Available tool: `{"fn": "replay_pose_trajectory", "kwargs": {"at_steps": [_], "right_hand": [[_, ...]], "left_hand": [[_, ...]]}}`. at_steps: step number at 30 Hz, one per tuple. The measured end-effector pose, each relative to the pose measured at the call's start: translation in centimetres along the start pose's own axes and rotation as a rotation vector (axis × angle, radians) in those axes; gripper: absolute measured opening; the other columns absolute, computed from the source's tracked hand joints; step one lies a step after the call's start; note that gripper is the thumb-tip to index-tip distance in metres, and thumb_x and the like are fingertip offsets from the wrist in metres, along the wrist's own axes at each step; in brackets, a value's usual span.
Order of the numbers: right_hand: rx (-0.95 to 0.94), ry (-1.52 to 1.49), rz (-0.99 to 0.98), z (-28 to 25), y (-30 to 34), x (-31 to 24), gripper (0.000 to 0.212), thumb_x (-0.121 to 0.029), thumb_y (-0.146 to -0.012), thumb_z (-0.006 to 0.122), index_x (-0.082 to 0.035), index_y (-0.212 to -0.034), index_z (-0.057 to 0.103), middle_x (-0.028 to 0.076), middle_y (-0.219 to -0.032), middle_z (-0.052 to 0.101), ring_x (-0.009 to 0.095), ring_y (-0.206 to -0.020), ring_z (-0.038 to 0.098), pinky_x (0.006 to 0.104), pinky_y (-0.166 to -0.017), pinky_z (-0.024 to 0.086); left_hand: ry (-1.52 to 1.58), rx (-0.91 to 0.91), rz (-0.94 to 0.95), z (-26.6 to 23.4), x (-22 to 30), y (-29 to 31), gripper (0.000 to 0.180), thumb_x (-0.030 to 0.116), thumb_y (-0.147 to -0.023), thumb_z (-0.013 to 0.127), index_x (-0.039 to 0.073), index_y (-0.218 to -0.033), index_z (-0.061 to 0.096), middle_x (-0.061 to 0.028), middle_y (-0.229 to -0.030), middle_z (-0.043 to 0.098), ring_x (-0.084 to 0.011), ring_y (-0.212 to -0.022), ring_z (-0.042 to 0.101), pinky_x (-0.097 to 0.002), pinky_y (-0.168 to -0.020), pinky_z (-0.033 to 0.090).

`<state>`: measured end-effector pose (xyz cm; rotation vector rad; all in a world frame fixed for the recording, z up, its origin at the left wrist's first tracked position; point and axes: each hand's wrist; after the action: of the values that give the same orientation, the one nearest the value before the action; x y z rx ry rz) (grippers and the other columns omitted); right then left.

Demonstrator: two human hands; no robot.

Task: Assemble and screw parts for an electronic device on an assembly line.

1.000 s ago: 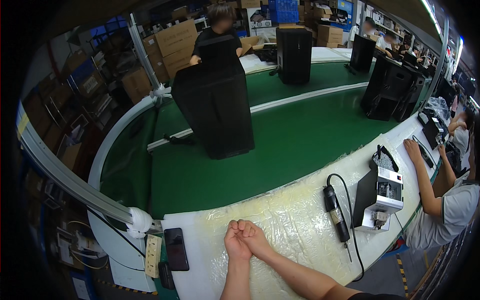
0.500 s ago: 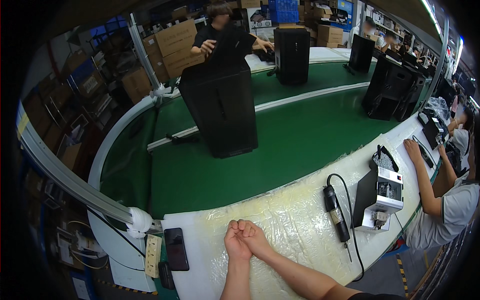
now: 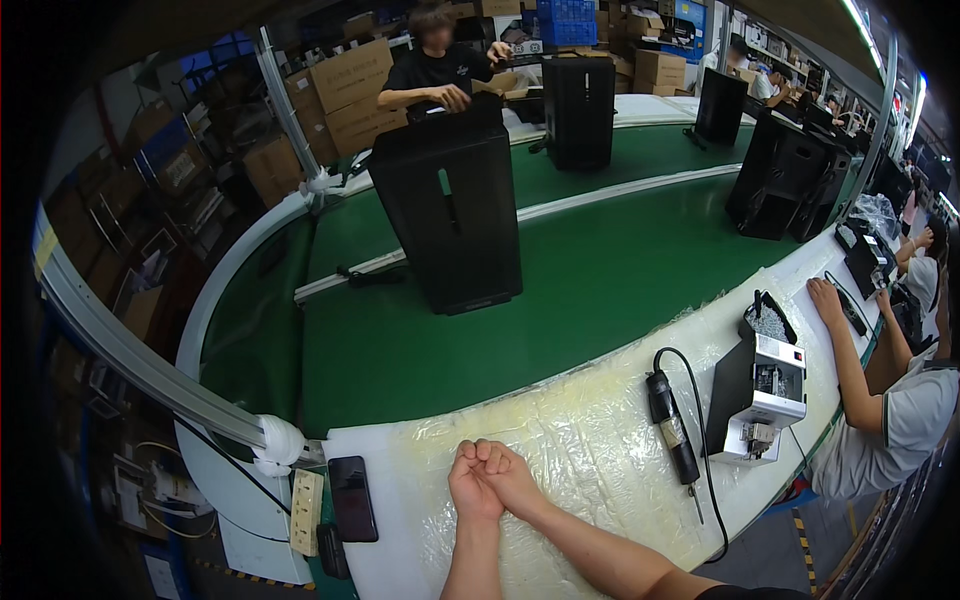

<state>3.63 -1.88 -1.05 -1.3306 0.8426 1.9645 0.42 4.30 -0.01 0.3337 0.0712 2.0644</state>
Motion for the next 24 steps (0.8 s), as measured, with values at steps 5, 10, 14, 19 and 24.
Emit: {"fn": "replay_pose_trajectory", "kwargs": {"at_steps": [5, 10, 14, 19, 24], "right_hand": [[0.0, -0.003, 0.001, -0.05, 0.01, -0.08, 0.017, -0.008, -0.083, 0.068, -0.005, -0.097, 0.059, -0.004, -0.085, 0.052, 0.004, -0.077, 0.046, 0.017, -0.073, 0.041], [-0.013, -0.011, 0.002, -0.07, -0.11, 0.35, 0.016, -0.008, -0.084, 0.067, -0.004, -0.097, 0.058, -0.003, -0.087, 0.053, 0.005, -0.079, 0.047, 0.018, -0.075, 0.043], [-0.004, -0.009, 0.001, -0.03, -0.18, 0.5, 0.014, -0.008, -0.086, 0.067, -0.004, -0.096, 0.058, -0.003, -0.087, 0.053, 0.005, -0.08, 0.048, 0.0185, -0.077, 0.043], [-0.001, -0.019, -0.006, 0.06, -0.12, 0.33, 0.014, -0.007, -0.085, 0.067, -0.004, -0.095, 0.058, -0.003, -0.086, 0.052, 0.005, -0.078, 0.047, 0.0179, -0.075, 0.043], [0.002, 0.002, -0.011, 0.16, 0.05, -0.3, 0.014, -0.007, -0.083, 0.067, -0.006, -0.094, 0.058, -0.005, -0.082, 0.049, 0.003, -0.073, 0.042, 0.0166, -0.07, 0.04]], "left_hand": [[0.005, 0.001, -0.002, 0.08, -0.08, -0.05, 0.014, 0.006, -0.089, 0.045, 0.011, -0.078, 0.05, -0.0036, -0.074, 0.048, -0.0148, -0.059, 0.043, -0.0303, -0.059, 0.04], [0.01, 0.014, 0.002, 0.16, 0.01, 0.02, 0.013, 0.005, -0.089, 0.046, 0.011, -0.078, 0.049, -0.0038, -0.073, 0.048, -0.0148, -0.059, 0.043, -0.0303, -0.059, 0.039], [0.013, 0.014, -0.003, 0.11, -0.02, -0.02, 0.013, 0.006, -0.089, 0.046, 0.011, -0.078, 0.049, -0.0039, -0.073, 0.048, -0.0148, -0.059, 0.043, -0.0302, -0.058, 0.039], [0.011, 0.019, -0.003, 0.19, -0.01, 0.03, 0.013, 0.006, -0.089, 0.046, 0.011, -0.078, 0.05, -0.004, -0.074, 0.049, -0.0148, -0.058, 0.043, -0.0301, -0.058, 0.039], [0.008, 0.016, 0.001, 0.16, 0.0, 0.03, 0.013, 0.006, -0.089, 0.045, 0.011, -0.077, 0.05, -0.0041, -0.074, 0.049, -0.0148, -0.058, 0.043, -0.0302, -0.058, 0.039]]}}
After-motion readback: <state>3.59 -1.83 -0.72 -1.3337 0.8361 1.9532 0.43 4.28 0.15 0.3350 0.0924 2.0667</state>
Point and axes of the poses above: each hand's wrist, its own y-axis away from the middle knuckle, its own z-axis out of the palm, x = y × z
